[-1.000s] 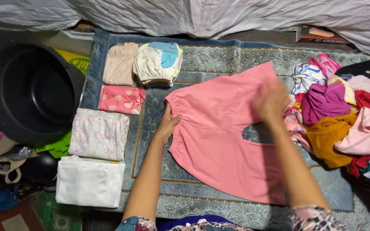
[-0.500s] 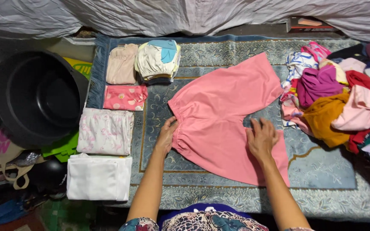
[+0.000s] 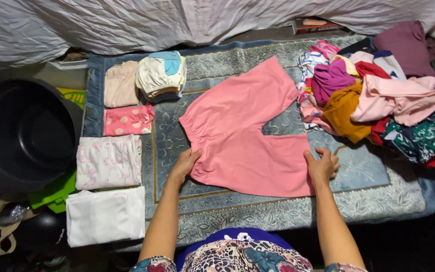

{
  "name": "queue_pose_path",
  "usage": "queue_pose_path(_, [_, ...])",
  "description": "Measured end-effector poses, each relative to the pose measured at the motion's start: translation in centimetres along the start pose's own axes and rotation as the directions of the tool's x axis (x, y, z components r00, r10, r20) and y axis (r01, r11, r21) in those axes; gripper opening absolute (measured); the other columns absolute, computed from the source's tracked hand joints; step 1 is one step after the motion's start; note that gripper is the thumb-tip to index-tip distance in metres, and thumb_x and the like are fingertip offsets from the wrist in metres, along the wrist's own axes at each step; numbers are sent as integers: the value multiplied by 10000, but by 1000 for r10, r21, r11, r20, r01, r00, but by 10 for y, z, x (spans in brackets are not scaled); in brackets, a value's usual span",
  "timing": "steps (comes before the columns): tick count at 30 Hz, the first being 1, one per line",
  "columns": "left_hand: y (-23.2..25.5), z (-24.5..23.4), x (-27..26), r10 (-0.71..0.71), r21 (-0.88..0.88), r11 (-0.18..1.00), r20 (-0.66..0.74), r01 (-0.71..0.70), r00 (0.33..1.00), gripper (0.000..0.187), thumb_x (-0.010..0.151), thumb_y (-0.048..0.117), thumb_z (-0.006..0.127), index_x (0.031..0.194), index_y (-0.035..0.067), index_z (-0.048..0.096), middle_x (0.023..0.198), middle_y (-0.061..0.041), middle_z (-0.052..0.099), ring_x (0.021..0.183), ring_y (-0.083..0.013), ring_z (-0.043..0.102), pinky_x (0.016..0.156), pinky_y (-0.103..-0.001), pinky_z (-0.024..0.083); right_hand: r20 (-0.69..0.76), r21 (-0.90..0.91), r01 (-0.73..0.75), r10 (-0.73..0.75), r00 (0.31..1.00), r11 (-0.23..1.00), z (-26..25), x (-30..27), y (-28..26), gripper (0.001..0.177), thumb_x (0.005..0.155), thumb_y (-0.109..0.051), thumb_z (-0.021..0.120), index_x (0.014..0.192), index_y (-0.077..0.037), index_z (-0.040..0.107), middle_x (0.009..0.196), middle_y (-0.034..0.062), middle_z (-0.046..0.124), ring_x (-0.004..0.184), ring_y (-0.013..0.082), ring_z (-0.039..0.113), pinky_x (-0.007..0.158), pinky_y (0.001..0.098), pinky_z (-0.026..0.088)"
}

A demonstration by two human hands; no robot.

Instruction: Fold various articles of clothing and stack them neatly on a surface.

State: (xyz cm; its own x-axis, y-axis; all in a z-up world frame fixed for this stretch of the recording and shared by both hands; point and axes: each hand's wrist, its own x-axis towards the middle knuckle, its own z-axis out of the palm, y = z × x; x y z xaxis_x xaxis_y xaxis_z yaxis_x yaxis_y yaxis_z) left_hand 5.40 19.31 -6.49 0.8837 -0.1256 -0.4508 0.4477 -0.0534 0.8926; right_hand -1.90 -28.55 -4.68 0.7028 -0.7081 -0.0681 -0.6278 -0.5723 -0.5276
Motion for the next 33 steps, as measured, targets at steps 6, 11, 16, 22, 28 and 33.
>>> queue_pose_path(6, [4,0,-11,66,-205,977,-4,-66,998,311,972,259,648,1170,29,713,1051,-20,763,891,-93,682,813,-266,553,51,-25,376,-375,926,926,81,79,92,400,1059,-425,707,1045,-42,594,1043,230,665,1014,443,623,934,530,508])
queue_pose_path(11, [8,9,-27,96,128,988,-58,-87,994,300,965,240,679,1156,16,741,995,-56,752,817,-107,641,745,-298,521,-78,28,165,-162,984,986,-4,19,38,339,948,-336,746,1061,-30,652,916,225,707,852,432,670,767,507,511])
queue_pose_path(16, [12,8,-32,96,363,929,-66,-65,993,312,926,251,708,1130,18,738,985,-54,765,840,-120,685,773,-307,532,0,260,70,-72,997,963,-29,-9,41,404,874,-358,801,1067,-25,678,858,144,728,772,257,680,719,394,524])
queue_pose_path(22, [15,-3,-38,-36,-88,995,142,48,989,340,1021,306,621,1172,18,723,1076,-7,727,944,-79,644,870,-263,506,297,499,-222,75,952,838,-37,-40,77,301,831,-287,846,925,-21,740,812,13,689,726,107,580,652,278,465])
queue_pose_path(28, [-17,-1,-28,13,-204,979,110,10,994,346,1006,299,620,1129,-3,736,1028,-10,755,882,-68,655,816,-256,522,154,791,-119,-8,988,601,-14,-37,114,167,928,-176,785,992,-42,708,888,-43,671,798,60,571,734,224,481])
queue_pose_path(33, [-15,5,-35,199,299,941,-116,-157,973,329,999,302,681,917,-10,744,801,-92,678,732,-157,563,683,-367,472,-48,63,224,-221,974,973,-14,-47,118,201,1044,-247,649,1042,-46,639,921,197,711,853,390,676,786,462,530])
